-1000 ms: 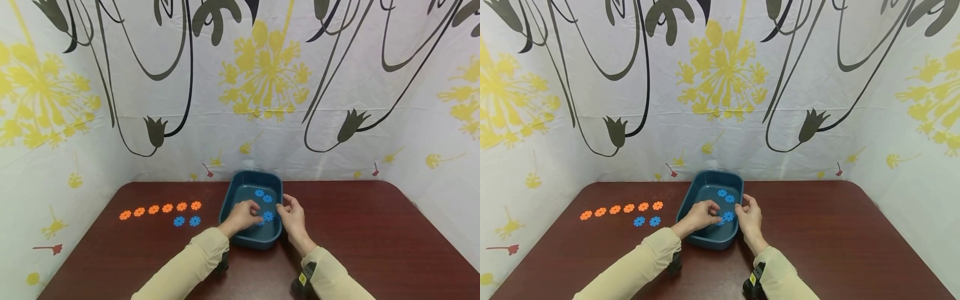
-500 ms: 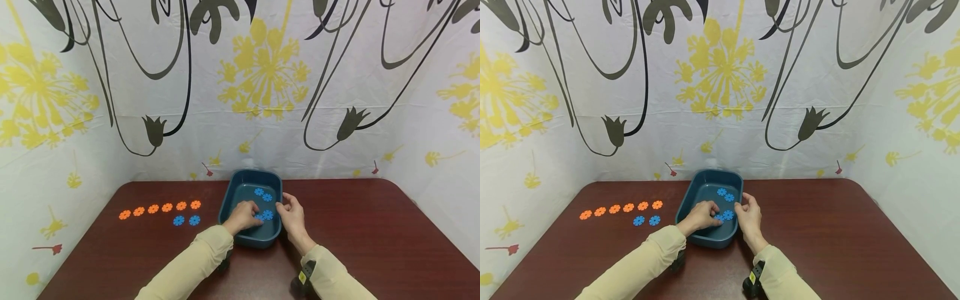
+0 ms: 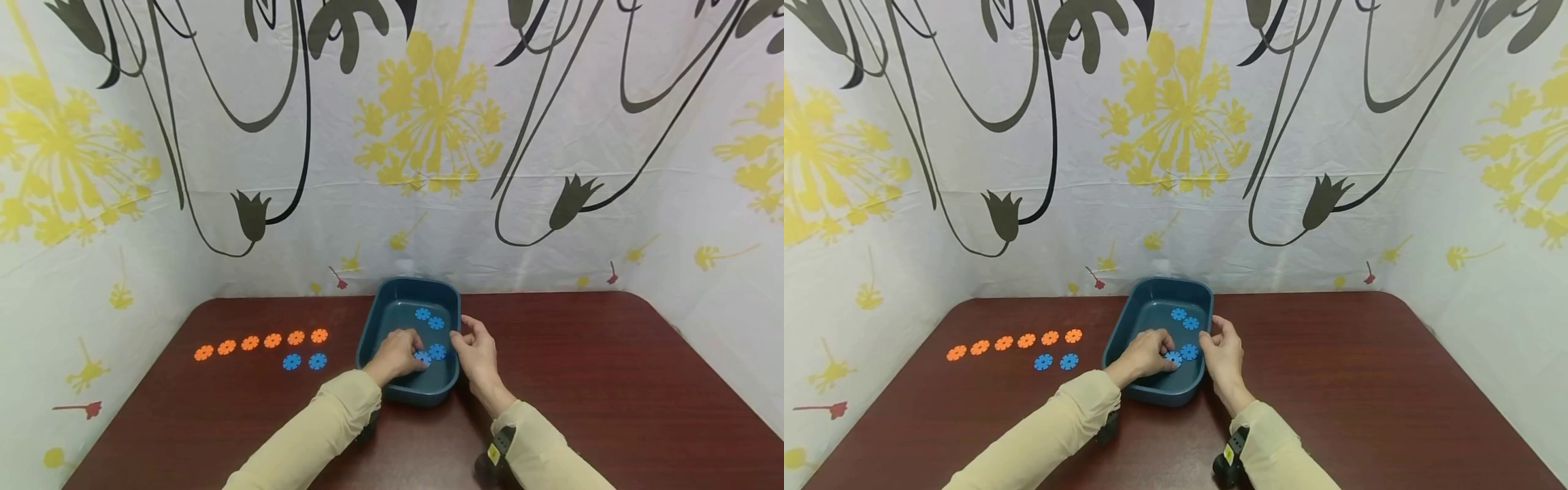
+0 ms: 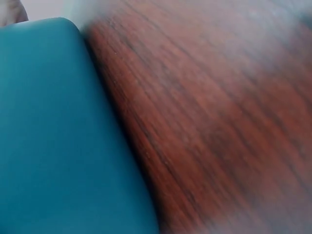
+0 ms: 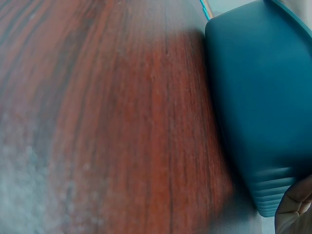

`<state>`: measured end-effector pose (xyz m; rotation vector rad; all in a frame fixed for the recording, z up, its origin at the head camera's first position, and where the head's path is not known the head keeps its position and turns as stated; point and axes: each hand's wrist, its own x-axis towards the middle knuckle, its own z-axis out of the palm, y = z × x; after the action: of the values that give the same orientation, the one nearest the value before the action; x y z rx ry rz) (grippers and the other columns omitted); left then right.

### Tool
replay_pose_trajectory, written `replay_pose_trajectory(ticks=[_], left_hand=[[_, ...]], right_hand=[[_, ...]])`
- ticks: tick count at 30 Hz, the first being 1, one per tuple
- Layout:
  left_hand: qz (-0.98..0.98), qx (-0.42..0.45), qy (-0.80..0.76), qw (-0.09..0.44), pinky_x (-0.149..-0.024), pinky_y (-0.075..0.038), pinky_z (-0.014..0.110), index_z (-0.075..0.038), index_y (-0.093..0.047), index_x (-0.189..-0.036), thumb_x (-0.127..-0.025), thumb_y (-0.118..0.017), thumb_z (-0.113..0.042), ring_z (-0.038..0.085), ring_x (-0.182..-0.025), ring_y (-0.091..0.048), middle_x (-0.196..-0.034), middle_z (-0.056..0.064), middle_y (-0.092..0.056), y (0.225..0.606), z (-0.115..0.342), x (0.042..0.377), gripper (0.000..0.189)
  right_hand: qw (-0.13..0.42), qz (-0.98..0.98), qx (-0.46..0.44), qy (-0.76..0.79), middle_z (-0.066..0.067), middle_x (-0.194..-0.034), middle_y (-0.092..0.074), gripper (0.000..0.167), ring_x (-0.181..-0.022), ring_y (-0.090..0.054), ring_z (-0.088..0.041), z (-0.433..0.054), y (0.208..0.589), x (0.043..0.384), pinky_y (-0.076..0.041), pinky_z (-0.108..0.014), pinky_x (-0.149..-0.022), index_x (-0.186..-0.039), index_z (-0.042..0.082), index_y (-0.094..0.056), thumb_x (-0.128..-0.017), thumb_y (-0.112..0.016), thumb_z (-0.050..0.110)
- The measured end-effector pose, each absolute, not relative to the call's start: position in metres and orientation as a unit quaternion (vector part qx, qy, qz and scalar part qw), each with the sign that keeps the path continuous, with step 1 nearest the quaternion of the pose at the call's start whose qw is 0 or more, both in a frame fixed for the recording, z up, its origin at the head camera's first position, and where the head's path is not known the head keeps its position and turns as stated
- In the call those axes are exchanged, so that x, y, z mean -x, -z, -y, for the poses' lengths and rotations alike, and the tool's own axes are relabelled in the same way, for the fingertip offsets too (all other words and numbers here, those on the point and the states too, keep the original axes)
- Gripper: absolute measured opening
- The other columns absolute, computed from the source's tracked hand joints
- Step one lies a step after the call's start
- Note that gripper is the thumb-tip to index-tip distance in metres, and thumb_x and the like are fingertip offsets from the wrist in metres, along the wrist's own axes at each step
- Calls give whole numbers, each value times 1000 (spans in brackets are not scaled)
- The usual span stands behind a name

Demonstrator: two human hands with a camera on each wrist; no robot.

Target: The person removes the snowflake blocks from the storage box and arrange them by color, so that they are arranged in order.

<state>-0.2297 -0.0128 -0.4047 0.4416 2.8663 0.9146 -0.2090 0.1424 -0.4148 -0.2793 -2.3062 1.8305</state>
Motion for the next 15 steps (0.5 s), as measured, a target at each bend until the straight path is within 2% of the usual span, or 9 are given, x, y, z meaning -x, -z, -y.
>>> replay_pose_trajectory(ticks=[6, 15], left_hand=[[-944, -137, -296, 50, -63, -41, 27, -11, -61, -84, -68, -84, -15, 13, -68, -47, -73, -2, -52, 402, 14, 228, 28], [-929, -143, -340, 44, -62, -44, 27, -11, -67, -82, -69, -82, -9, 11, -65, -51, -68, -4, -57, 394, 22, 229, 20]], right_hand=[[90, 781, 91, -611, -8, -70, -53, 45, -63, -48, -16, -142, 415, 208, -41, -23, -53, -134, 0, -45, -91, -55, 9], [88, 783, 96, -609, -6, -70, -52, 45, -63, -47, -15, -142, 412, 207, -41, -23, -54, -133, 0, -46, -91, -55, 10]])
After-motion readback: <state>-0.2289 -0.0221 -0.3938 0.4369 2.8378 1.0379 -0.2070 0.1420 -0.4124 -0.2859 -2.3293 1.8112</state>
